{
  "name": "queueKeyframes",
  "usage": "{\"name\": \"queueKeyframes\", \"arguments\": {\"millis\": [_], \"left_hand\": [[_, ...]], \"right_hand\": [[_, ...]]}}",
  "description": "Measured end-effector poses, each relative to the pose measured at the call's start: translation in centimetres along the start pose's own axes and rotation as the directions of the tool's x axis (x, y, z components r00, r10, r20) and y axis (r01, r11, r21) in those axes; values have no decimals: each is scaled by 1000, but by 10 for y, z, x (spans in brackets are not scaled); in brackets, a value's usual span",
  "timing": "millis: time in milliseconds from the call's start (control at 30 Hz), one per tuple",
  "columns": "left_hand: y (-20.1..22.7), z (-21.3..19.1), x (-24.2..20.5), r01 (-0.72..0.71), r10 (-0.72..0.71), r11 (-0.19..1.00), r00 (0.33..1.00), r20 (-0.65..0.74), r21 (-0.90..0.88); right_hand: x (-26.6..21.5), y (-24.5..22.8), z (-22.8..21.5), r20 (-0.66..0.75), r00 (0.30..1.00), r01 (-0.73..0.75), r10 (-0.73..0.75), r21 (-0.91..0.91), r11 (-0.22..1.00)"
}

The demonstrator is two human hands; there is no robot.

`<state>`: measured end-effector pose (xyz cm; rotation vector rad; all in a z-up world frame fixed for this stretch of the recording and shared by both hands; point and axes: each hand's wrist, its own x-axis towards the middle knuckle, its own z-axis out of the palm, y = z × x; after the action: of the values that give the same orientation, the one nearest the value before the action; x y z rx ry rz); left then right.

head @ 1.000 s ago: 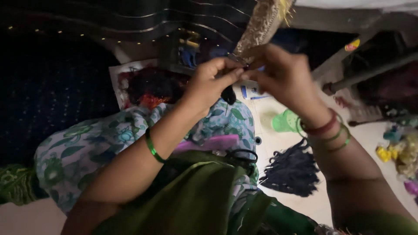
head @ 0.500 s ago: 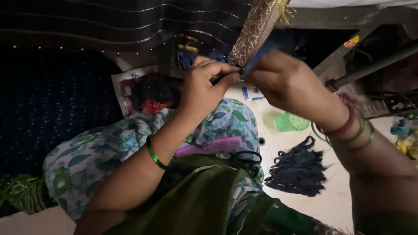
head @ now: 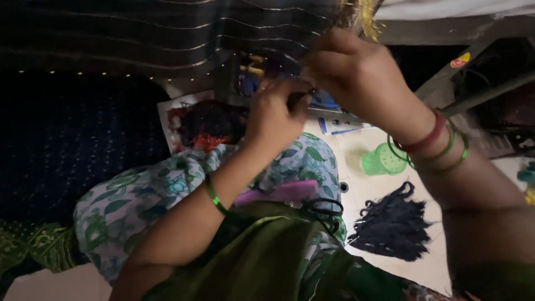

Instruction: Tying hair to a base to create a wig or hair extension.

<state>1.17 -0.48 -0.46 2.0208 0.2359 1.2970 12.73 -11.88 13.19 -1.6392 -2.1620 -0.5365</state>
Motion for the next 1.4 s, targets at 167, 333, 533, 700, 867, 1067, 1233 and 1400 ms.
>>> {"name": "queueKeyframes", "arguments": {"millis": [167, 333, 533, 700, 867, 1067, 1233, 1400], "left_hand": [[-42, 36, -21, 664, -421, 334, 740, 524, -669], [-34, 29, -24, 638, -431, 272, 750, 502, -720], [-17, 11, -13, 582, -445, 484, 807, 389, -654], [-4, -3, -3, 71, -61, 991, 994, 94, -113], [14, -17, 3, -22, 19, 994, 999, 33, 110], [10, -5, 5, -171, 163, 972, 985, 62, 160], [-36, 46, -20, 639, -477, 550, 769, 425, -538], [-21, 45, -18, 564, -433, 597, 825, 363, -570]], "right_hand": [[-38, -16, 13, 135, 907, -420, 399, 246, 873], [-68, 0, 15, 78, 905, -421, 418, 299, 856], [-55, -8, -3, 190, 974, -140, 122, 80, 987], [-2, -5, -20, 159, 983, 98, -93, -25, 995], [18, 6, 14, 240, 970, 22, 31, -213, 977], [6, -10, -2, 52, 988, -139, 142, -70, 988], [-48, -9, 24, 184, 549, -802, 815, 391, 451], [-91, 14, 60, 306, 555, -517, 774, 855, 33]]}}
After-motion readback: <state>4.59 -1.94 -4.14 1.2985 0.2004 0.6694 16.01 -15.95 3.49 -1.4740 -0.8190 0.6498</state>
